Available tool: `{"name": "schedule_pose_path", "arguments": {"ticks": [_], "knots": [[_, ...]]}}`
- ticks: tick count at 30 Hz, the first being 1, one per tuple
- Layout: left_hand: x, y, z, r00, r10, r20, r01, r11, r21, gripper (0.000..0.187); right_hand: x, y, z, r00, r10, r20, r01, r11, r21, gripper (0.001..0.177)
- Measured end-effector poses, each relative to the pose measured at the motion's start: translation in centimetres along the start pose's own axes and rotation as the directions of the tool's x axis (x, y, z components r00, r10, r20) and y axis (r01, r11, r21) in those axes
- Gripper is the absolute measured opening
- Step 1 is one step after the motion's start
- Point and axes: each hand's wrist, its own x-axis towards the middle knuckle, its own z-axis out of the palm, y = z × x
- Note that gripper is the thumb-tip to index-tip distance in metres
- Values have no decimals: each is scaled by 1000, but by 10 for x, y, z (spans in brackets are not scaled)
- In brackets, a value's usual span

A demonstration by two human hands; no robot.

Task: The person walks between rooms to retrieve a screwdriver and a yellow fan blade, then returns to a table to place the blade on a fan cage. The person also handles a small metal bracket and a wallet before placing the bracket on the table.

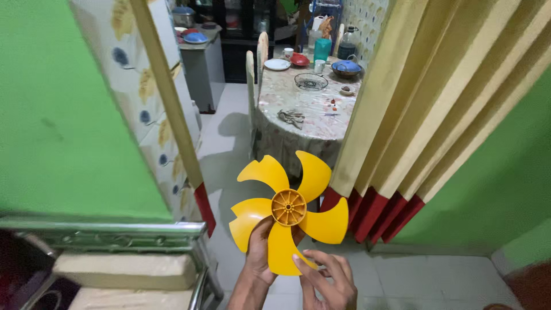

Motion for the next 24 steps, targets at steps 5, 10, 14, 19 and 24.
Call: {"name": "schedule_pose_path", "arguments": {"ticks": [5,10,14,19,24], "knots": [[85,22,-20,993,30,-111,-22,997,74,36,61,51,48,993,-105,-45,104,994,-39,42],[162,62,-34,969,4,-245,48,977,208,35,120,96,97,992,-122,-20,121,991,-58,43],[217,98,-18,966,74,-247,16,938,345,40,163,124,145,993,-36,-113,34,999,-26,45],[269,129,1,907,159,-391,110,805,583,51,193,165,191,952,264,-158,-252,964,89,36],[334,144,-8,900,325,-290,18,638,770,53,219,227,249,830,497,-253,-436,861,262,9]]}}
